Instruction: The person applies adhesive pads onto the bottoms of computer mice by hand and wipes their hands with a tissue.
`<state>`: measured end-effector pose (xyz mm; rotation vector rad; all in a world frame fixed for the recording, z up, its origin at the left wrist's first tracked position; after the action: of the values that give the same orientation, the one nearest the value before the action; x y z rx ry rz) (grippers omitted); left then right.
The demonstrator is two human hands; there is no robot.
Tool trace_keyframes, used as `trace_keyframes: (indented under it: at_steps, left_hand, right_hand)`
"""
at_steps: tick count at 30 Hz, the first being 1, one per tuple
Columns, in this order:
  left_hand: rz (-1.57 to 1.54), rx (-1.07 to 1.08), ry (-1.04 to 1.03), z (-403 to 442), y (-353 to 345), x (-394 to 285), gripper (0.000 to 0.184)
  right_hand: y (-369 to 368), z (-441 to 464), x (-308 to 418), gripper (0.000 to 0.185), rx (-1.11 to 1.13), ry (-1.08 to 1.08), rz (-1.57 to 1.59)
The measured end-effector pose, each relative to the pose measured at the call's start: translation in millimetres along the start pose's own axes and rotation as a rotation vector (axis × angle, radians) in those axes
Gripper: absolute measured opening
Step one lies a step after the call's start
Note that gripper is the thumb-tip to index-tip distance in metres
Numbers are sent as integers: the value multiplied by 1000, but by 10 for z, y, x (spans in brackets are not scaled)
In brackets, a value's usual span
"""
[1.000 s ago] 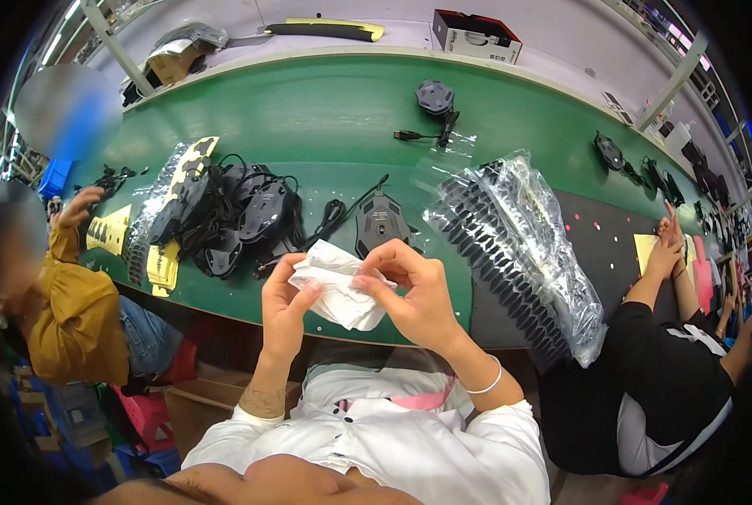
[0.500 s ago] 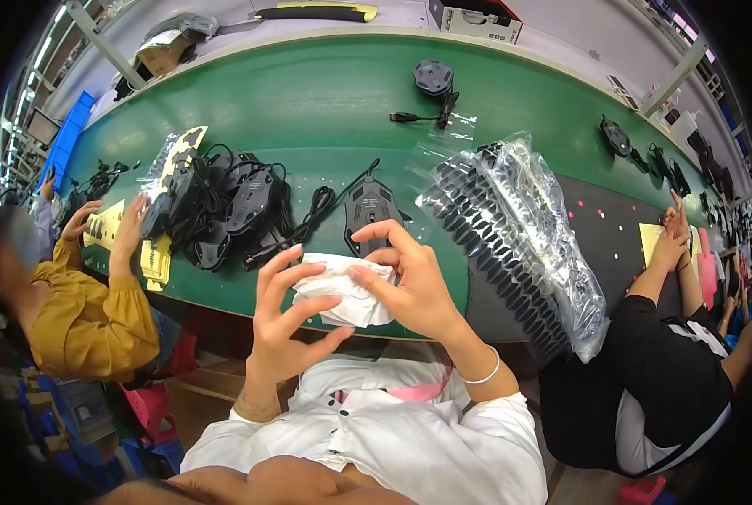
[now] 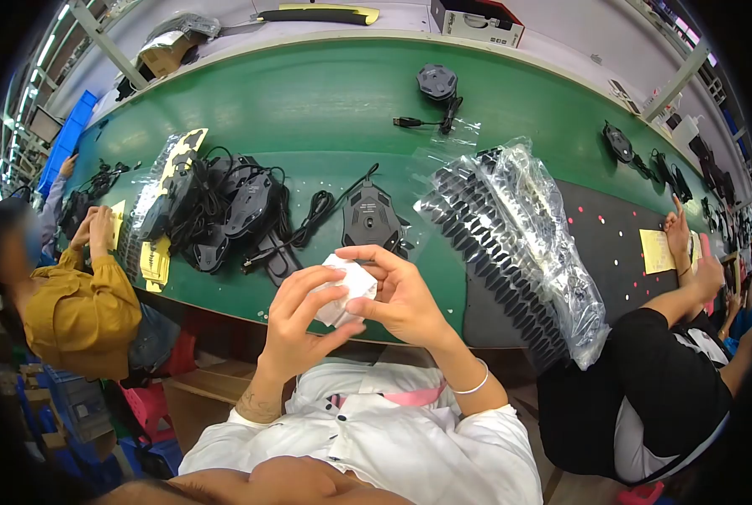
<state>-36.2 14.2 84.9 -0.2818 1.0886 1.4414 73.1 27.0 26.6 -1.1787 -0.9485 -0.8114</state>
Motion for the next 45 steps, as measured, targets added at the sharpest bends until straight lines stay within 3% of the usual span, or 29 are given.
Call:
trace_keyframes:
  at_steps: [10,15,21,30,35,40,45]
  left_hand:
    - [-157,50,60,-119,7,296,20]
    - [-7,91,57,-22,-15,132,19]
    - [54,83,27,-65,-5,189,20]
    - [-148,50,7,-108,187,326,31]
    - [-66,68,-56,-21,165,159,32]
    - [-181,52,14,-48,181,227,32]
    - [-94,112,9,-97,126,282,30]
  right_hand:
    - [89,-39,-55,69,-27,-90,-117]
    - [132,-40,-73,77,-58,-123,-79]
    - [110,-51,-120,77,-32,-148,-33]
    - [224,-36,-135,73,-48,-174,-22]
    - [192,-32,-112,71,-64,-168,-4]
    - [220,-44,-129,70,-56,-182,-33]
    - [203,-54,-135,70,-44,-185,-27]
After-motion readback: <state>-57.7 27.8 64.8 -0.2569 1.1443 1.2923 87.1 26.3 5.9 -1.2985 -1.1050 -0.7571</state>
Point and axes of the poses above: each hand's wrist, its own z-axis towards the middle knuckle, its own y-axis out of the back of the hand, x = y × z, the point moved 10 cm from there along z, towards the middle knuckle, and after that the axes turned 6 degrees about -z, right-handed, at the moved point
